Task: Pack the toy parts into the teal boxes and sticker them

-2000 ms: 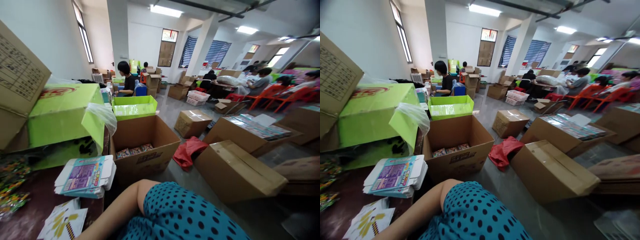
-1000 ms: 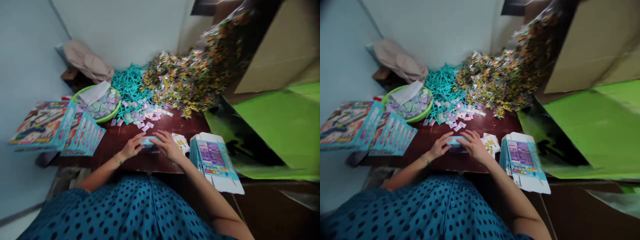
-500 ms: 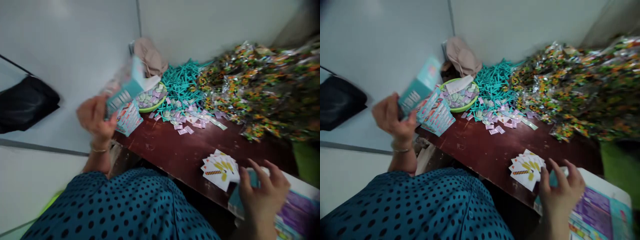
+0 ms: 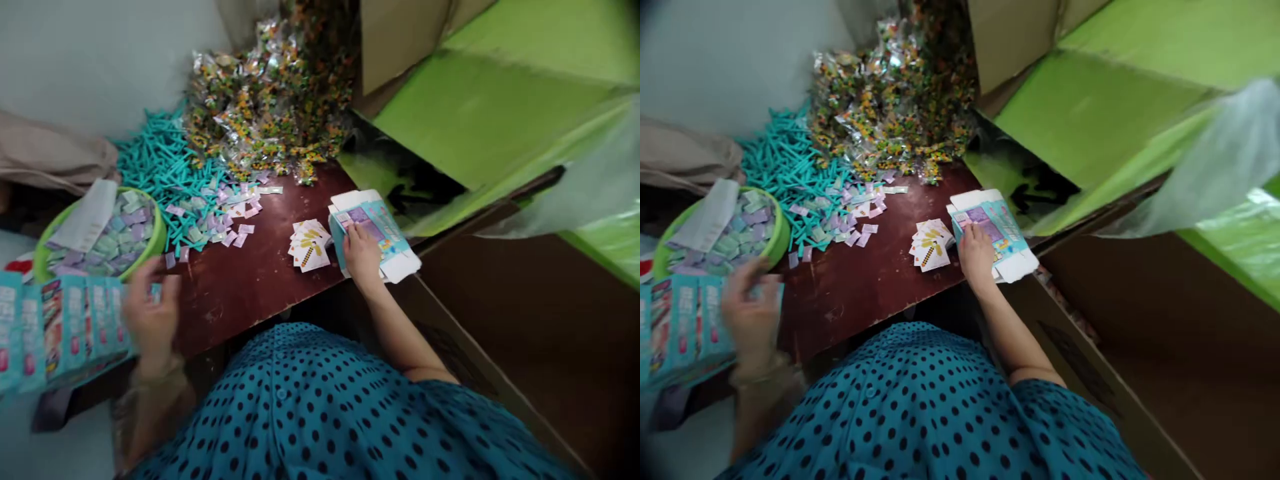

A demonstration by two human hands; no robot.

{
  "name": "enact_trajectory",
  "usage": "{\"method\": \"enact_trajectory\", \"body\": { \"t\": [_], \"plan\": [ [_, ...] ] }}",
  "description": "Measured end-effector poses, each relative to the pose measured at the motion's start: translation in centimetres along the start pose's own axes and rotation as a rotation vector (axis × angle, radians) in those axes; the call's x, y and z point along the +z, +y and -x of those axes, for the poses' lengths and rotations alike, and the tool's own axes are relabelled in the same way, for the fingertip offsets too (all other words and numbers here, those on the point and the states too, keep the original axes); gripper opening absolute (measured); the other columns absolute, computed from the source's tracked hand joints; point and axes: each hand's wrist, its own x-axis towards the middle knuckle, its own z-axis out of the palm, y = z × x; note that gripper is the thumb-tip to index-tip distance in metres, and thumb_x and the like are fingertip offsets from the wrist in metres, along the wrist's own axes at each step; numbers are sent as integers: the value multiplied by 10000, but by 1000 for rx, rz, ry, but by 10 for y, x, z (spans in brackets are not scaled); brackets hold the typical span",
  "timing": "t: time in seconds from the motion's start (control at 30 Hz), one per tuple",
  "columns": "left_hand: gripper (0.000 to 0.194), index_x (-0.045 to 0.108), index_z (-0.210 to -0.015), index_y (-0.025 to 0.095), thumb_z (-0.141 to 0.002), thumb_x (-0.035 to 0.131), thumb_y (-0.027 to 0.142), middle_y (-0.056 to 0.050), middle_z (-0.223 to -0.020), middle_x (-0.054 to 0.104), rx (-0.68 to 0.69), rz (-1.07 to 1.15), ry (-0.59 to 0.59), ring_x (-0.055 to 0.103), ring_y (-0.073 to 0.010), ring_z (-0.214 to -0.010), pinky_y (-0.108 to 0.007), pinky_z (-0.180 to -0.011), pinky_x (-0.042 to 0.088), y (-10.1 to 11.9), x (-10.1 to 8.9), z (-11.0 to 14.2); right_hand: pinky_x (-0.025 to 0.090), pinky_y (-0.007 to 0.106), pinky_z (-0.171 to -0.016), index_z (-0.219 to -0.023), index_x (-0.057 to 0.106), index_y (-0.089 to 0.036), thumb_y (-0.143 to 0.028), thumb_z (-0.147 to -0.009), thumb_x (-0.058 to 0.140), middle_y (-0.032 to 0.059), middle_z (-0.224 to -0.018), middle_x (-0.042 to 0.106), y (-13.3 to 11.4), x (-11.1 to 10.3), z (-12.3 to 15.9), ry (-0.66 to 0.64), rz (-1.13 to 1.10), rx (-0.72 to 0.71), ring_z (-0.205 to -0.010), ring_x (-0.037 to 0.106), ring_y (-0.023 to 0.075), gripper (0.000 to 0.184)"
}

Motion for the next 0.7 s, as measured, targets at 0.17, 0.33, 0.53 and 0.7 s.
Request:
{"method": "enact_trajectory", "body": {
  "t": [0.17,0.33,0.53,0.7],
  "plan": [
    [753,627,-1366,216,-765,793,640,-130,-1356,683,-284,401,-147,651,-296,-1262,-437,-1100,521,-37,162,-11,488,384,-1088,-1380,613,-142,-219,-1006,480,160,-1356,661,-87,-12,50,10,-384,-614,-1273,599,256,404],
    [487,674,-1244,186,-848,780,448,-108,-1257,729,-355,510,194,683,-266,-1210,-436,-1078,543,-53,163,-19,458,455,-1123,-1459,541,-148,-462,-987,617,184,-1387,637,-115,2,24,-124,-547,-317,-1299,590,289,572],
    [684,601,-1301,190,-778,808,579,-139,-1310,686,-165,393,314,673,-273,-1214,-424,-1081,529,-66,128,-14,519,401,-1020,-1435,563,-176,-532,-862,753,128,-1300,696,-122,9,13,-343,-913,-235,-1163,669,280,700],
    [894,389,-1525,274,-769,852,393,-122,-1431,594,58,100,313,649,-225,-1226,-348,-1087,501,-68,94,-19,536,378,-1016,-1346,639,-173,-479,-983,578,94,-1263,728,-127,37,42,-560,-1212,-206,-1153,691,247,479]
  ]
}}
